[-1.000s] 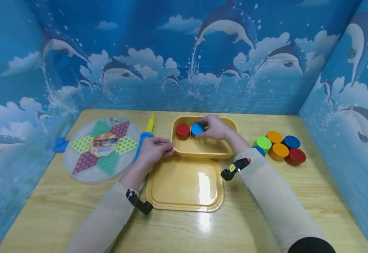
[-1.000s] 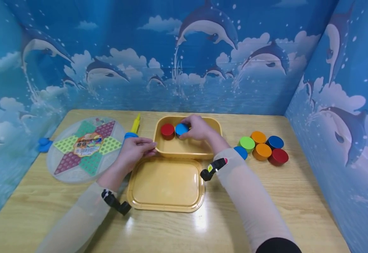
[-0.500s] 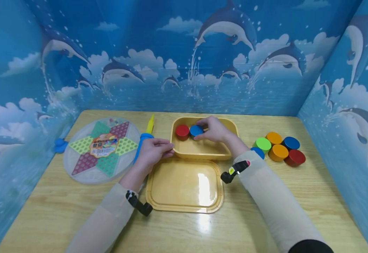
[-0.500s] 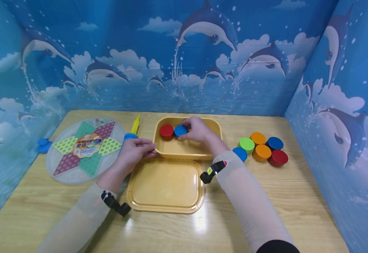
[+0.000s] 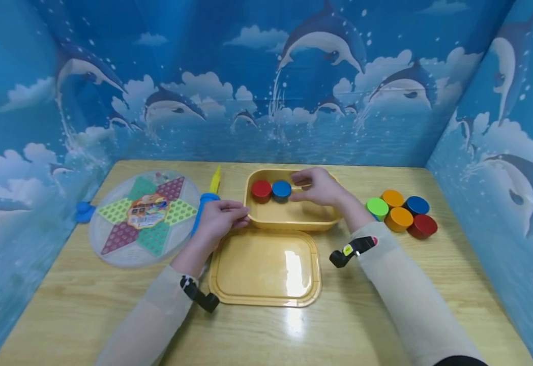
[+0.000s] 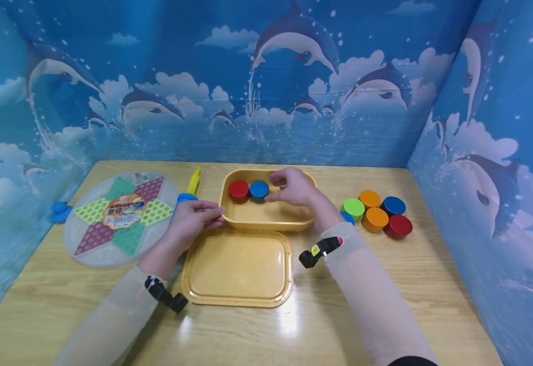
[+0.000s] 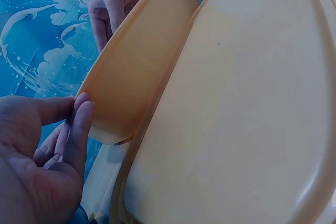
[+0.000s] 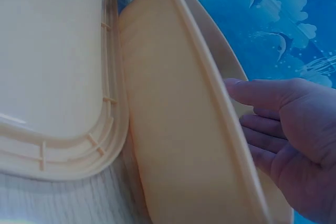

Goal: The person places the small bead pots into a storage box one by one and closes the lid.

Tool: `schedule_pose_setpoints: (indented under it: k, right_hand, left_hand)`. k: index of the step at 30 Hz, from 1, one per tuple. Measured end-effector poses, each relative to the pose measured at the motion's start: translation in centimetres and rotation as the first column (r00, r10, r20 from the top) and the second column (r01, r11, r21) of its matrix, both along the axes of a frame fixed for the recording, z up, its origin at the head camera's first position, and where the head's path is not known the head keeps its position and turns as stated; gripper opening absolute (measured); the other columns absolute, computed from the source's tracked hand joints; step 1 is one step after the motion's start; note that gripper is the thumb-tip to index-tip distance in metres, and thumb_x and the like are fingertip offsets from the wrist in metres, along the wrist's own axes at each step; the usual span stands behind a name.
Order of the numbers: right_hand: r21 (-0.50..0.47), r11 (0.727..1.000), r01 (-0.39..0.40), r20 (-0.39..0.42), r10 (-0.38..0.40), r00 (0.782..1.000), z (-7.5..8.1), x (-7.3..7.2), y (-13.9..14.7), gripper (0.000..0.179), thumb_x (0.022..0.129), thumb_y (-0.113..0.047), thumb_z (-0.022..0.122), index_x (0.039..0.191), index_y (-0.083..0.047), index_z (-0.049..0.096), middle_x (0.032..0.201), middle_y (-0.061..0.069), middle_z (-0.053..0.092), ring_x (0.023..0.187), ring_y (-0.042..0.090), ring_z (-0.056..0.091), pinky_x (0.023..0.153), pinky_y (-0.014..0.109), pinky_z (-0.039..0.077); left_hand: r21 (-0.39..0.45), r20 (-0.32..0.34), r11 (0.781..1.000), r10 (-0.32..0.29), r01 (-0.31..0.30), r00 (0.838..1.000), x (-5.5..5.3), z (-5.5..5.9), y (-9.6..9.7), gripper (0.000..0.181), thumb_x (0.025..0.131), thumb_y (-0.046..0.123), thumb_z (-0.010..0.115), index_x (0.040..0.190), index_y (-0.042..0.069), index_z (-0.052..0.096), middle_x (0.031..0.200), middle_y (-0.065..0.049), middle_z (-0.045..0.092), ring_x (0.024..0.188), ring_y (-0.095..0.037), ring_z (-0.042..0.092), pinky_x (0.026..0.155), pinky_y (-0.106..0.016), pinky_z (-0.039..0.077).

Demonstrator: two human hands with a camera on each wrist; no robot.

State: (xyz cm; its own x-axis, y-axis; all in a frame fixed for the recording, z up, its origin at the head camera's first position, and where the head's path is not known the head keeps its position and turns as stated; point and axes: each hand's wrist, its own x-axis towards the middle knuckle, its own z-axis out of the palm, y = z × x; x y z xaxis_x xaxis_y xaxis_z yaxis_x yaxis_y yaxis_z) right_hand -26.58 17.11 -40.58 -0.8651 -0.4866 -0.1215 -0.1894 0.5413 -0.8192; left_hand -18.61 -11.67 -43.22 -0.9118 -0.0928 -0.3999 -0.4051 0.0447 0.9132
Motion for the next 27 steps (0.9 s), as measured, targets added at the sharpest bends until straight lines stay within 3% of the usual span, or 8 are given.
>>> schedule_pose_setpoints:
  k: [13,21,27]
  right_hand:
    - [-0.044,0.999,0.005,-0.085,-0.008,0.996,2.4,2.6,3.4,0.063,0.094,-0.017,0.084,0.148,0.002,0.057,0.147,0.024,0.057,0.133,0.037,0.058,0.113,0.049,0.050]
    - [-0.091,0.994,0.052,-0.127,-0.064,0.990,3.7,5.0,5.8,0.057,0.097,-0.018,0.082,0.146,-0.001,0.060,0.144,0.018,0.061,0.133,0.038,0.058,0.113,0.052,0.050]
    - [-0.071,0.990,0.121,-0.144,-0.131,0.981,4.4,6.9,7.9,0.055,0.097,-0.020,0.082,0.144,-0.001,0.061,0.144,0.018,0.061,0.133,0.034,0.058,0.114,0.051,0.050]
  left_hand:
    - [0.032,-0.018,0.999,-0.014,0.015,1.000,0.1,-0.2,-0.1,0.029,0.098,0.007,0.078,0.123,-0.004,0.071,0.102,-0.020,0.076,0.085,-0.024,0.078,0.079,-0.036,0.067]
    - [0.010,-0.013,1.000,-0.013,0.013,1.000,0.0,-0.2,-0.1,0.028,0.098,0.009,0.078,0.123,-0.002,0.071,0.103,-0.019,0.076,0.087,-0.025,0.078,0.079,-0.036,0.067]
    - [0.010,-0.007,1.000,-0.015,0.015,1.000,0.1,-0.2,-0.1,0.027,0.099,0.009,0.078,0.123,-0.002,0.071,0.104,-0.019,0.076,0.088,-0.025,0.078,0.080,-0.036,0.067]
